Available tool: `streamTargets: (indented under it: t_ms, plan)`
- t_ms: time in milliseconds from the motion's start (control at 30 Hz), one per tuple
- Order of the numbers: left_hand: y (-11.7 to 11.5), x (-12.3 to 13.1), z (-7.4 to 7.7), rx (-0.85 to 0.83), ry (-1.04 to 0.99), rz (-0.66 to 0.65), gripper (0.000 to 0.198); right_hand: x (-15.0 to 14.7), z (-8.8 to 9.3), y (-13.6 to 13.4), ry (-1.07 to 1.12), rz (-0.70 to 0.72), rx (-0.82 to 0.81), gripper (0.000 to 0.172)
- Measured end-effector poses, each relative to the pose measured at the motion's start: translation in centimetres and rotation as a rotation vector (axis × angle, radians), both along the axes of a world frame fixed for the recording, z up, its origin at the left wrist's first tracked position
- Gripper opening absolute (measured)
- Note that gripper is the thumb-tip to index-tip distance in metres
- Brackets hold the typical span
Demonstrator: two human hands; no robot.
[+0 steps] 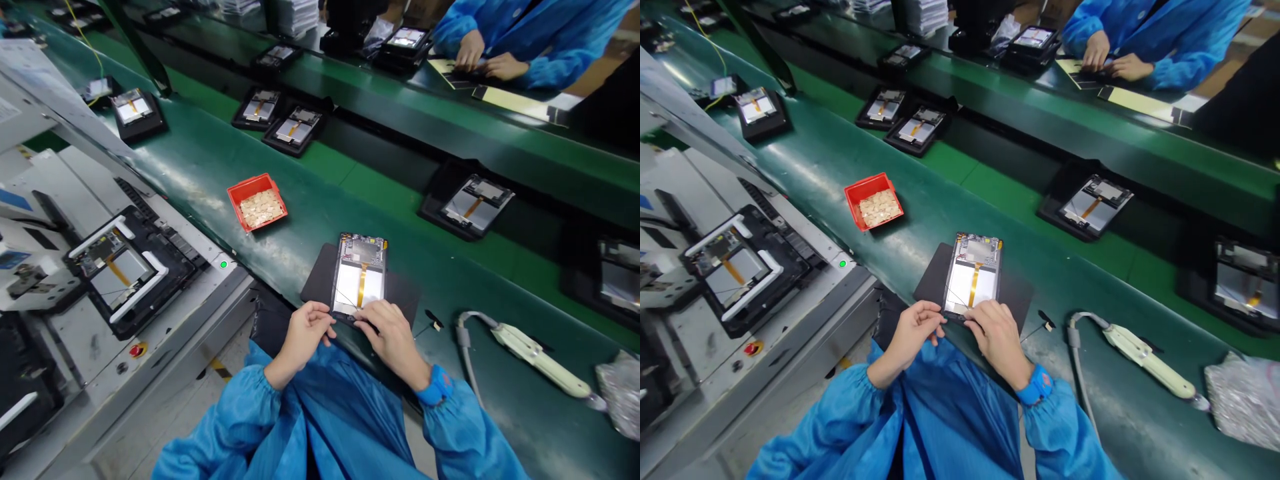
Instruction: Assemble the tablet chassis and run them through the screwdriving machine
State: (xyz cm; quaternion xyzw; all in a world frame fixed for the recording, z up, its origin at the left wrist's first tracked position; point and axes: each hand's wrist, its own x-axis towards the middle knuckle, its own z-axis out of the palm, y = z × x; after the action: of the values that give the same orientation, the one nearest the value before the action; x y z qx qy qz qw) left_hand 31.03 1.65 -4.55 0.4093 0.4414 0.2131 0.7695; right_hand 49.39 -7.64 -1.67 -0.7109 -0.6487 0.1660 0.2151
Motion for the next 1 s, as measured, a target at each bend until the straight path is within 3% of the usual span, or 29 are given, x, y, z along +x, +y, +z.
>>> streamTargets:
  t_ms: [200, 267, 367, 467, 600, 800, 1000]
  plan:
    - [-0.1, -0.1, -0.3, 0.032, 0.025, -0.042, 0.028, 0.0, -0.3, -0.1, -0.029, -0.008, 0.0, 0.022]
    - [-0.2, -0.4, -0.1, 0.154, 0.101, -0.096, 0.024, -0.1, -0.3, -0.2, -0.056, 0.002, 0.002, 0.022]
    - [-0.5, -0.9, 0.5, 0.647, 0.266, -0.211, 0.023, -0.5, -0.2, -0.3, -0.097, 0.008, 0.009, 0.023]
    - [-0.6, -1.2, 0.7, 1.178, 0.325, -0.438, 0.039, -0.7, -0.1, -0.4, -0.118, 0.013, 0.023, 0.024]
    - [-0.6, -1.1, 0.0, 1.506, 0.416, -0.637, 0.045, -0.8, 0.0, -0.3, -0.145, 0.027, 0.02, 0.025]
    - [-0.9, -0.8, -0.5, 1.644, 0.441, -0.685, 0.045, -0.7, -0.3, -1.1, -0.177, 0.068, 0.072, 0.026]
    - [-0.8, -1.0, -0.7, 1.506, 0.355, -0.659, 0.044, -0.7, -1.2, -2.7, -0.22, 0.089, 0.136, 0.04]
